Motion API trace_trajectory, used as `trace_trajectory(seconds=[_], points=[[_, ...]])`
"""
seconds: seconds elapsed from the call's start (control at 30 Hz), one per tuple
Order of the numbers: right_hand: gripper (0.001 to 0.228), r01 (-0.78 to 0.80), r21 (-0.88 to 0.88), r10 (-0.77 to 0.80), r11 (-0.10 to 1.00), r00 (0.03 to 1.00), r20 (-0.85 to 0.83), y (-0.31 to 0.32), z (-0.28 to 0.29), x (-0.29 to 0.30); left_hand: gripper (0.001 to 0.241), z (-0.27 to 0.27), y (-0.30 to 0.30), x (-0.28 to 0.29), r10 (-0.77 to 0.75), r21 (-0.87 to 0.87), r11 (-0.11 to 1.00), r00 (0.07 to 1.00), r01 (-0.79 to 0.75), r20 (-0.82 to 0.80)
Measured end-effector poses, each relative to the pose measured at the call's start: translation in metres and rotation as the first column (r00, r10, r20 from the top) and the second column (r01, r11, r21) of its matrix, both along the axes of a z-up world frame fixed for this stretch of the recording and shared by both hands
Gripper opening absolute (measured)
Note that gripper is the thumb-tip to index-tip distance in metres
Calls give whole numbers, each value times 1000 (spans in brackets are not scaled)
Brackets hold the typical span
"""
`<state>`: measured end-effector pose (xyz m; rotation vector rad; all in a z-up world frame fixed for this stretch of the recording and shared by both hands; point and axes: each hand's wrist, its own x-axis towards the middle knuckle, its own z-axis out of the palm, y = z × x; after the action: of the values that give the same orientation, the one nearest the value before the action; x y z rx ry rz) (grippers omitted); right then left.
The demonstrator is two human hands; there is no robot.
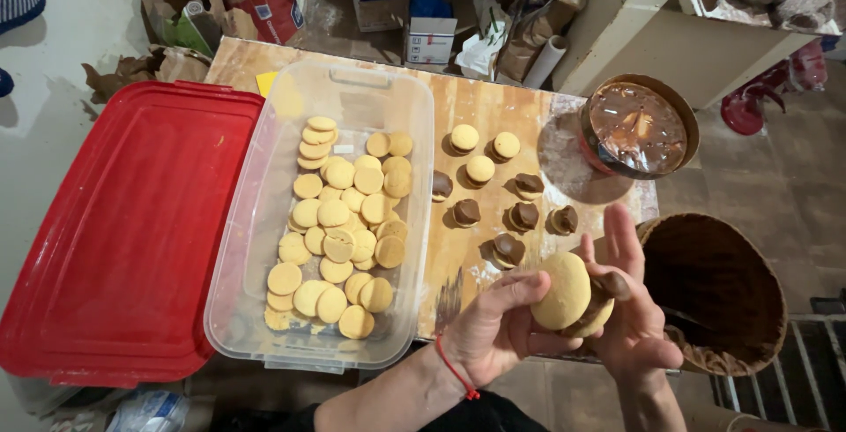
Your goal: Making alfajores by sandwiching two cookies with dulce de leche.
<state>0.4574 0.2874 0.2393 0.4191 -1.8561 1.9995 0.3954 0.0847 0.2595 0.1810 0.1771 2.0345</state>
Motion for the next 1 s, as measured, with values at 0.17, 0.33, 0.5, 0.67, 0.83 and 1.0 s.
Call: trace_trajectory(seconds=[0.17, 0.33, 0.5, 0.67, 0.83, 1.0], points=[[80, 139, 219, -133, 966, 990, -43, -11, 18, 5, 51, -4, 7, 3, 14, -45, 999, 988, -7, 153], [74, 146, 353, -110, 924, 987, -118, -12, 20, 5, 53, -11, 6, -3, 32, -80, 997, 982, -17, 188], [85, 91, 230, -73, 969, 994, -85, -6, 6, 2, 60, 3, -7, -22, -62, -113, 992, 998, 57, -33], [95, -56, -6, 56, 998, 998, 17, -8, 8, 1, 61, 2, -3, -23, -32, -91, 996, 990, 20, -136], [84, 27, 178, -22, 984, 999, -30, -11, 6, 3, 60, -4, 5, -15, 50, -105, 994, 996, -42, 80], [81, 125, 103, -140, 987, 978, 152, -17, 16, -4, 61, -2, 1, -19, 31, -118, 993, 992, -16, 121]])
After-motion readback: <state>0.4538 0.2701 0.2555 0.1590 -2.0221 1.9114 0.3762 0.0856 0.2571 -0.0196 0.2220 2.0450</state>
